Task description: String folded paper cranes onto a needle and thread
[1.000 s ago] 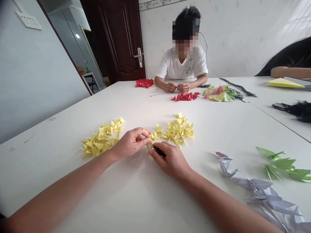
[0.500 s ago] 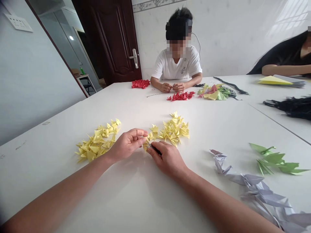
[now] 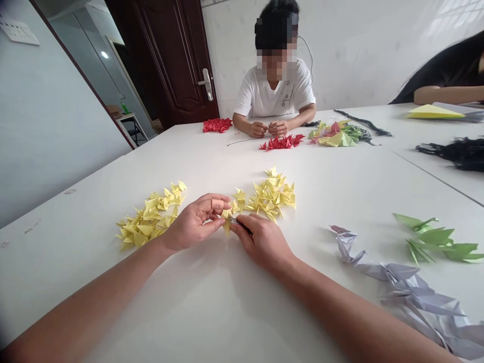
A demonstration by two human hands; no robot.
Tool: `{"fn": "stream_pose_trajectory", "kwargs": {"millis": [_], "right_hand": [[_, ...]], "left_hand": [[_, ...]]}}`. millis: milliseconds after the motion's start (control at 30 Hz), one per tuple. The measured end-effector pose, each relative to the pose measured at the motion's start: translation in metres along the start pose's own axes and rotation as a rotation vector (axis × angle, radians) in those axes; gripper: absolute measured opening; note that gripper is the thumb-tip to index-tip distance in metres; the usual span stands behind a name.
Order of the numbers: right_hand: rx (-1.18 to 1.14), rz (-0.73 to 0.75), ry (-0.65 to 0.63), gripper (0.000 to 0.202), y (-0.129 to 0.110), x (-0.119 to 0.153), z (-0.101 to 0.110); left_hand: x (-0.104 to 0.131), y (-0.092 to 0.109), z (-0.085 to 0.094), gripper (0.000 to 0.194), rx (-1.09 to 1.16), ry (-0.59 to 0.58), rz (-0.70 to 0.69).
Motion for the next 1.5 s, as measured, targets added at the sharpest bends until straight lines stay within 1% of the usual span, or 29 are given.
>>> {"fn": "stream_pose_trajectory", "kwargs": {"millis": [667,900,1000,1100,1167,1300,1400,1500], "right_hand": [[0.037,0.011,0.018,0.026,0.004,0.002,-0.002],[0.034,-0.009,0.003,0.027,0.007,0.003,-0.004],[0.006,-0.062,0.01,0.025,0.005,0.003,-0.002],[-0.048,-0.099,0.094,0.024,0.005,0.003,0.0],[-0.075,-0.066,0.137,0.021,0.005,0.003,0.0],[-0.081,0.02,0.089,0.015,0.003,0.001,-0.002],[-0.088,0.028,0.054,0.015,0.001,-0.001,-0.003],[-0.068,0.017,0.074,0.013,0.0,-0.002,-0.003]], "left_hand": [[-0.001,0.001,-0.003,0.034,-0.04,0.002,-0.051],[0.003,0.0,-0.002,0.042,-0.106,0.023,0.008],[0.004,-0.001,-0.003,0.045,-0.096,0.024,0.033],[0.005,-0.001,-0.009,0.052,-0.026,-0.01,0.06],[0.007,-0.001,-0.014,0.055,-0.002,-0.052,0.079],[0.011,-0.001,-0.022,0.056,0.009,-0.122,0.097],[0.013,-0.002,-0.025,0.056,0.025,-0.142,0.101],[0.013,-0.003,-0.025,0.052,0.038,-0.137,0.114]]}}
Point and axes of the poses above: each hand's wrist, its own x-axis away from the middle knuckle, its own z-axis out of the back of the hand, y = z × x, the point moved 4 cm from there along -x, towards the middle knuckle, and after that the axes turned 5 degrees about -y, right-handed, at the moved point
